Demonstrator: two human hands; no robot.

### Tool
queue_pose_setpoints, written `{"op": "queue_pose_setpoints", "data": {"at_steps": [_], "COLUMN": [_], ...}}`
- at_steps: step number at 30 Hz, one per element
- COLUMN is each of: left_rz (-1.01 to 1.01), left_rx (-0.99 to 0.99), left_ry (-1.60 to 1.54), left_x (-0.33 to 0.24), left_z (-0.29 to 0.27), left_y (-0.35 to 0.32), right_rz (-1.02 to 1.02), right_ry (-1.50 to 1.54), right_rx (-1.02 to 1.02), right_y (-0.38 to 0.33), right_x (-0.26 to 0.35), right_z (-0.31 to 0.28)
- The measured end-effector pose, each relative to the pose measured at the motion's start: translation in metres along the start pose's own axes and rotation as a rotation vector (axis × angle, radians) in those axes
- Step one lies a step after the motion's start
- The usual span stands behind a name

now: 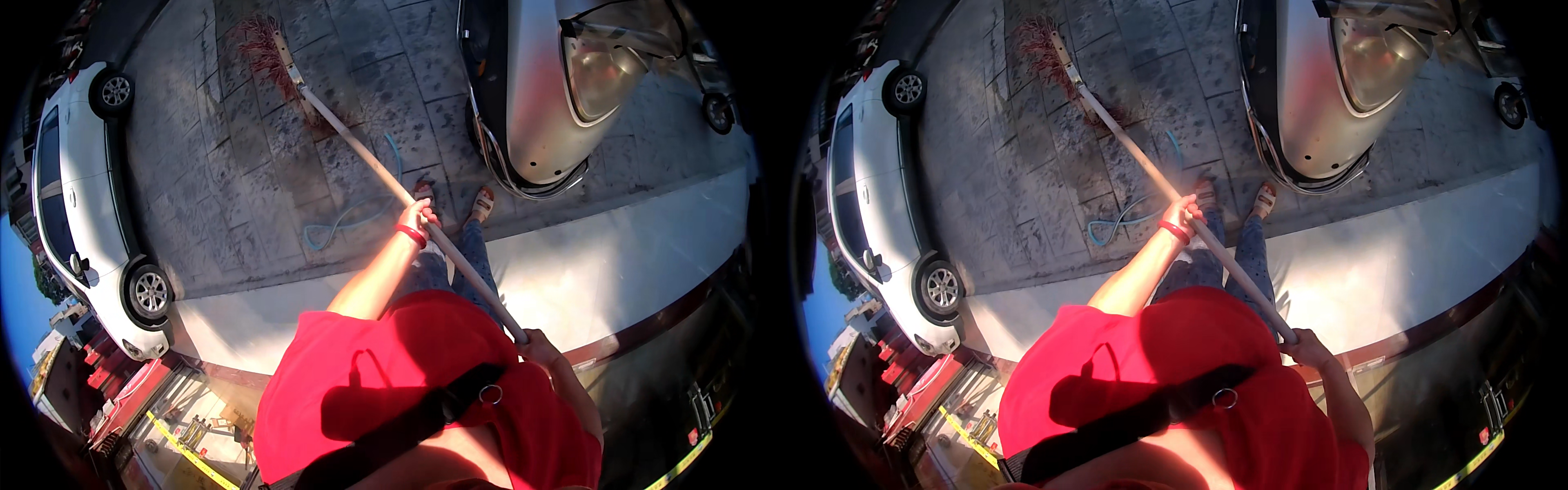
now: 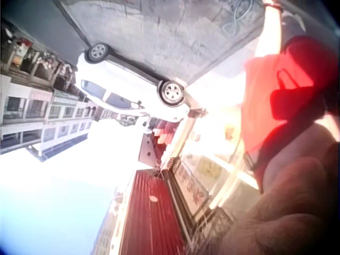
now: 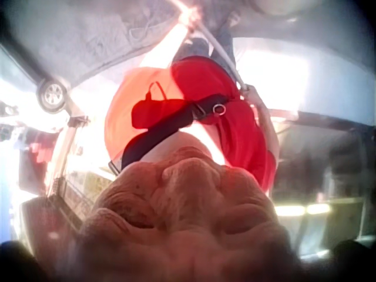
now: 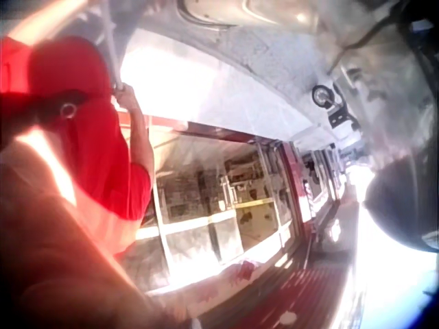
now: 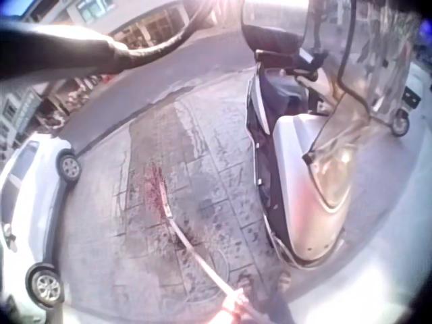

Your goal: The person pushes a chair aside, mops the indoor wooden floor, walks through a glass door to mop the tiled entryway, and then rinses the mop head using a hose on the sidewalk.

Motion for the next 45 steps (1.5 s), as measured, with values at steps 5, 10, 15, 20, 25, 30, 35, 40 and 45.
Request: {"op": "queue_pose_setpoints", "data": {"at_steps": [5,10,15,20,25,30,35,40,45], "left_rz": [-0.056,-0.116,-0.153,0.008,0.058,0.079,0.021,0.001,-0.049], "left_rx": [0.035,-0.2,-0.129,-0.28,-0.195,-0.039,0.069,0.126,0.201], "left_ry": [-0.073,0.193,0.193,0.27,0.076,0.018,-0.036,-0.029,0.041], "left_x": [0.011,0.037,0.075,0.045,0.001,-0.022,-0.006,0.002,-0.031], "left_z": [-0.031,-0.064,-0.059,-0.05,0.001,0.026,0.034,0.038,0.02], "left_y": [0.069,0.118,0.098,0.081,0.061,0.027,0.021,0.043,0.031], "right_rz": [0.035,0.115,0.157,-0.06,-0.245,-0.205,-0.23,-0.312,-0.207], "right_ry": [0.22,0.283,-0.576,-0.648,-0.632,-0.624,-0.569,-0.507,0.09], "right_rx": [0.164,0.218,-0.301,-0.441,-0.587,-0.549,-0.449,-0.407,0.129], "right_y": [0.024,0.045,0.027,0.046,0.052,0.051,0.023,0.044,0.048], "right_x": [0.047,0.056,0.041,0.015,0.048,0.059,0.092,0.158,0.215], "right_z": [0.006,0.021,0.023,0.029,0.007,0.006,-0.004,-0.011,0.029]}}
Point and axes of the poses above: each hand's wrist, its own y-axis towards the middle knuckle, its own z-axis out of the palm, x = y × z, the point moved 5 cm from there along y, towards the middle knuckle, and after that the axes turned 11 degrees about -y, right-handed, at the moved point
